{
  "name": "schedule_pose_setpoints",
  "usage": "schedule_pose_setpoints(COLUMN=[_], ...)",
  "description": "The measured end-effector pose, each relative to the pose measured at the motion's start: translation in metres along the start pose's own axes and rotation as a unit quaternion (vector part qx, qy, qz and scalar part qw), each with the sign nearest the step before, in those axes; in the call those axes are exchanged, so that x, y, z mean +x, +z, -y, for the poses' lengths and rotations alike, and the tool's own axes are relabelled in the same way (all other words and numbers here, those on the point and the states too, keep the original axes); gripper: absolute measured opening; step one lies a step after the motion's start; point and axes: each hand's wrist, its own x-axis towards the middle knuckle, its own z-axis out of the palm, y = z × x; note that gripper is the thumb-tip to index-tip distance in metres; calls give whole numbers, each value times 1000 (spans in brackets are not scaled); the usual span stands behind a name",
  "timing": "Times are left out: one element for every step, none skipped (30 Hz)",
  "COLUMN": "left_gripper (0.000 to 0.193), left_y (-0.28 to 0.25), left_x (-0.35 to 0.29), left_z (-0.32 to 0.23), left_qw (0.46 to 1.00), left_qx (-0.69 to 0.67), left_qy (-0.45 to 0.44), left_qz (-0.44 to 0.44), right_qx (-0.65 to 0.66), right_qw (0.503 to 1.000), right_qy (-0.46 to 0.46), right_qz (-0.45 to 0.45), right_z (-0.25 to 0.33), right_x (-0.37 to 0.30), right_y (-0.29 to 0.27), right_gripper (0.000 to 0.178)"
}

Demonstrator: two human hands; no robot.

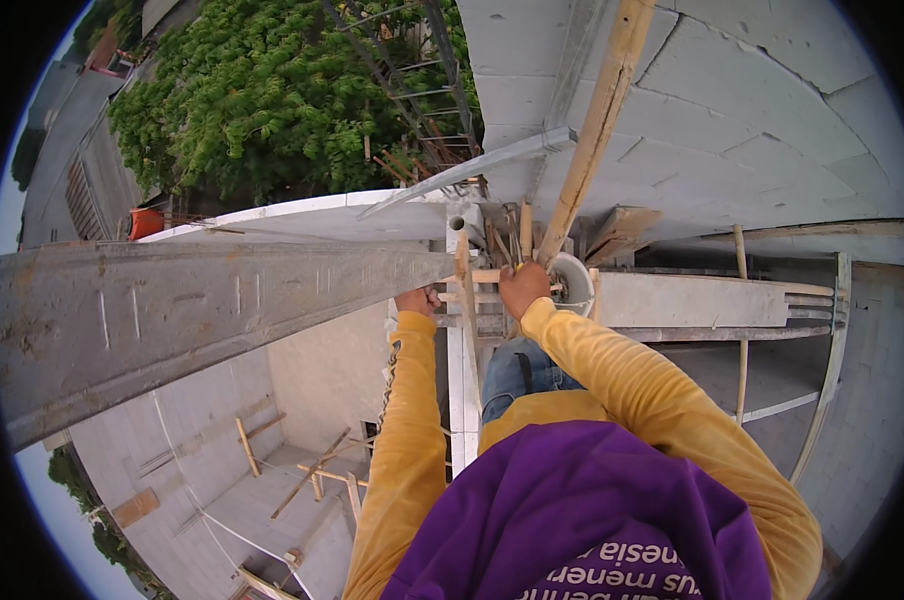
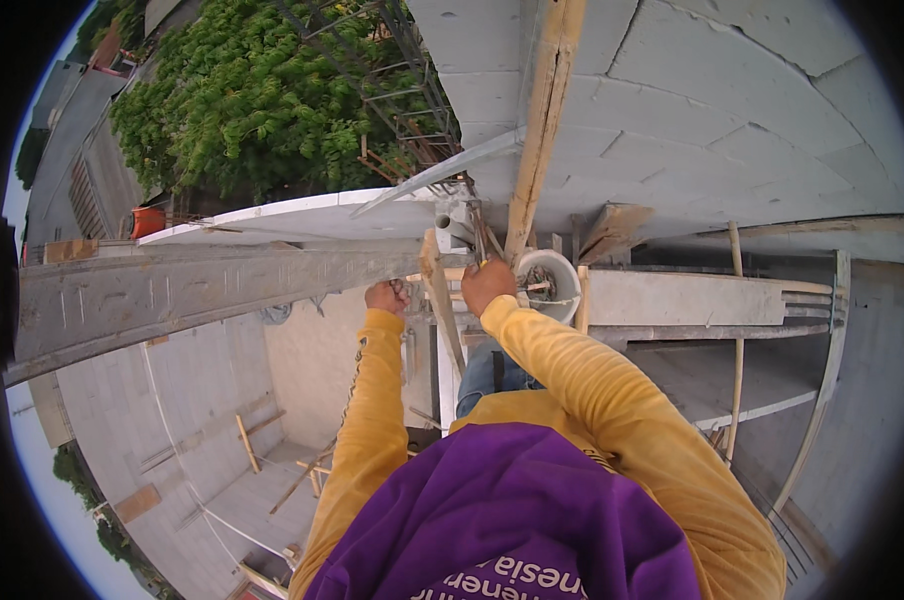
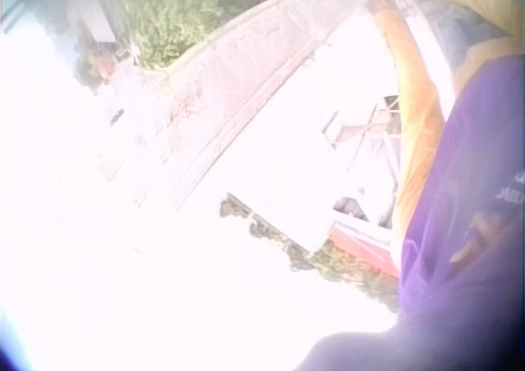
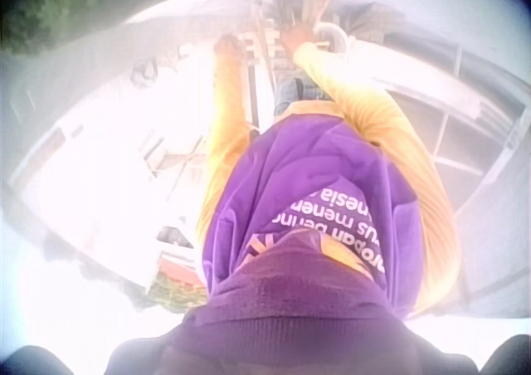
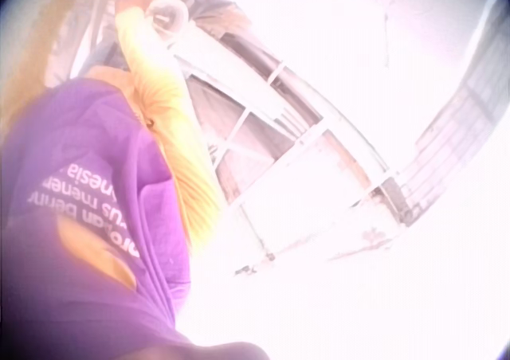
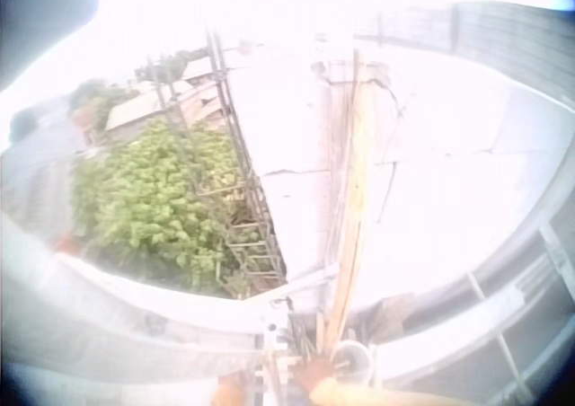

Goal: The person uses pliers to twist and secure wire around metal beams on a construction site while standing on bamboo scaffolding.

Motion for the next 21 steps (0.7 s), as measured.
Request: schedule_pose_setpoints(left_gripper=[21, 21, 21, 21, 20, 20, 19, 18, 17, 16, 16, 16, 16, 16, 16, 16, 16, 16, 16, 16, 16], left_y=[2, 4, 1, 2, 6, -5, -17, -45, -65, -74, -64, -65, -47, -35, -25, -17, -12, -7, 1, 9, 10], left_x=[3, 6, 12, 21, 32, 50, 69, 94, 114, 129, 135, 136, 133, 126, 115, 102, 90, 79, 70, 61, 52], left_z=[2, 4, 6, 10, 15, 22, 29, 32, 37, 48, 57, 57, 60, 62, 59, 56, 52, 49, 47, 44, 38], left_qw=[998, 993, 984, 978, 971, 966, 960, 956, 951, 945, 944, 945, 951, 959, 966, 974, 981, 986, 990, 992, 994], left_qx=[49, 97, 143, 176, 208, 231, 254, 271, 288, 302, 304, 302, 286, 264, 243, 214, 185, 159, 139, 120, 98], left_qy=[20, 39, 61, 65, 68, 71, 74, 78, 81, 86, 79, 79, 66, 56, 46, 40, 37, 35, 33, 33, 39], left_qz=[30, 61, 90, 91, 95, 94, 92, 83, 77, 87, 97, 94, 95, 89, 78, 60, 42, 27, 18, 10, -5], right_qx=[1, 5, 11, 16, 23, 30, 37, 25, 11, -5, -1, 8, 11, 7, 4, 2, 3, 3, 3, 9, 16], right_qw=[1000, 1000, 999, 999, 998, 997, 997, 998, 999, 998, 998, 998, 997, 997, 998, 999, 999, 999, 1000, 1000, 1000], right_qy=[10, 16, 20, 25, 34, 34, 34, 17, 0, -10, -9, -16, -11, 0, 8, 14, 15, 16, 20, 19, 13], right_qz=[-11, -21, -28, -38, -53, -58, -62, -57, -53, -57, -66, -67, -80, -75, -65, -53, -41, -31, -23, -23, -19], right_z=[-1, -3, -2, -2, -4, -1, 1, 13, 23, 26, 20, 16, 10, 4, 3, 3, 6, 9, 9, 8, 10], right_x=[3, 5, 6, 8, 10, 8, 6, -1, -7, -9, -6, -5, 0, 5, 8, 9, 10, 10, 11, 12, 10], right_y=[-1, -3, -5, -8, -13, -15, -16, -13, -10, -8, -6, 3, 3, 2, 2, 2, 2, -1, -5, -7, -9], right_gripper=[38, 39, 40, 41, 41, 41, 41, 41, 41, 41, 41, 42, 42, 43, 44, 44, 44, 44, 44, 44, 43])
